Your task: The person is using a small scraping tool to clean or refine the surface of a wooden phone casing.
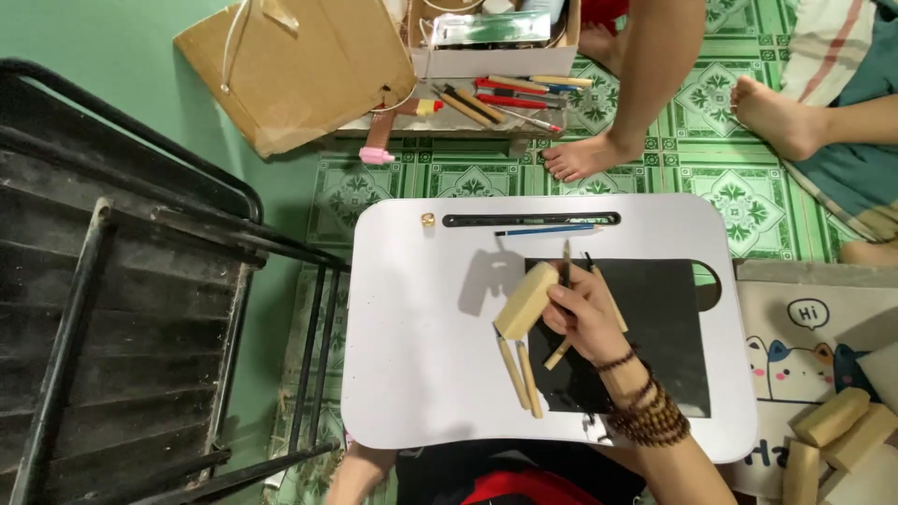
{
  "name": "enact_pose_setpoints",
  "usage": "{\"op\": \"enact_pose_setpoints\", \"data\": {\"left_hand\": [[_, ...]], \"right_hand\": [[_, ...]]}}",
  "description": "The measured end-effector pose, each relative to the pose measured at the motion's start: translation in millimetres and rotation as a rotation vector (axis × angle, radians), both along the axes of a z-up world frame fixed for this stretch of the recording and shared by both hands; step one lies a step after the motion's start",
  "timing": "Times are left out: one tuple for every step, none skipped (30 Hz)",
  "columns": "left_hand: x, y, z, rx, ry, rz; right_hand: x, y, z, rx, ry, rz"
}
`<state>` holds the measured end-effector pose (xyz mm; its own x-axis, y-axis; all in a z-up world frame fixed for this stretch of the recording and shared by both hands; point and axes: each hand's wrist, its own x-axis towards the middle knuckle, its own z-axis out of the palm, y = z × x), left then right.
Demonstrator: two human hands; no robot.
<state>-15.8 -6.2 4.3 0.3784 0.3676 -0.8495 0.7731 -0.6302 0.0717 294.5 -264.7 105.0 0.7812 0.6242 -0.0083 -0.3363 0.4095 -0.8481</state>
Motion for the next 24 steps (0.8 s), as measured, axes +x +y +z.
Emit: {"op": "enact_pose_setpoints", "data": {"left_hand": [[-1.0,-0.7,2.5,-0.007,0.005,0.0],[-1.1,-0.8,3.8,-0.055,0.001,-0.092],[-3.9,-2.2,5.8,-0.111,0.007,-0.193],[0.8,-6.6,27.0,-0.127,0.022,-0.201],[6.5,-12.7,46.9,-0.331,-0.121,-0.282],[12.5,-17.6,66.3,-0.535,-0.271,-0.353],[45.4,-13.5,105.5,-0.557,-0.255,-0.349],[71.1,-8.6,148.6,-0.821,-0.195,-0.386],[87.6,-3.4,196.0,-1.082,-0.136,-0.41],[83.5,4.9,186.6,-1.102,-0.123,-0.394],[85.9,12.9,176.5,-1.218,-0.365,-0.218],[87.7,20.9,169.8,-1.322,-0.608,-0.034],[95.2,19.7,158.1,-1.314,-0.645,-0.051],[103.3,17.9,149.0,-1.067,-0.861,0.178],[110.1,17.2,141.8,-0.807,-1.047,0.405],[123.1,19.0,136.8,-0.805,-1.075,0.392],[133.6,21.0,133.0,-0.795,-1.031,0.376],[144.9,22.8,129.6,-0.784,-0.987,0.36],[150.3,24.5,127.6,-0.774,-1.01,0.35],[156.6,25.6,125.9,-0.806,-0.989,0.31],[160.5,25.0,125.5,-0.835,-0.958,0.274],[161.4,28.4,142.2,-0.821,-0.971,0.268],[166.0,30.9,157.5,-0.831,-0.948,0.297],[170.1,31.2,172.4,-0.841,-0.925,0.325]], "right_hand": [[-6.0,0.5,0.1,-0.007,0.005,0.0],[-11.1,1.6,-0.9,-0.006,0.046,-0.026],[-20.5,-0.9,-2.6,-0.011,0.098,-0.063],[-28.3,2.4,-4.9,-0.026,0.114,-0.072],[-36.3,3.3,-6.9,-0.014,0.152,-0.084],[-44.5,4.8,-9.2,-0.002,0.19,-0.096],[-49.2,10.1,-5.2,-0.022,0.208,-0.101],[-54.6,16.5,-1.1,0.021,0.212,-0.083],[-61.7,24.9,3.3,0.066,0.219,-0.059],[-69.2,31.5,3.3,0.049,0.24,-0.058],[-66.2,40.0,5.1,0.017,0.22,-0.029],[-63.6,48.7,10.1,-0.014,0.199,0.0],[-63.0,54.5,7.1,-0.008,0.163,0.011],[-62.5,59.3,6.1,-0.039,0.156,0.037],[-65.6,64.1,4.8,-0.068,0.157,0.055],[-62.4,67.4,0.2,-0.06,0.129,0.057],[-62.2,70.8,-5.1,-0.167,0.168,0.056],[-61.1,74.1,-10.4,-0.273,0.207,0.054],[-59.2,80.7,-13.0,-0.261,0.185,0.058],[-56.4,86.6,-15.4,-0.249,0.163,0.093],[-56.3,90.9,-17.5,-0.237,0.151,0.13],[-57.9,97.5,-15.6,-0.225,0.14,0.136],[-55.7,103.0,-14.6,-0.263,0.186,0.093],[-53.5,106.9,-14.0,-0.299,0.232,0.05]]}}
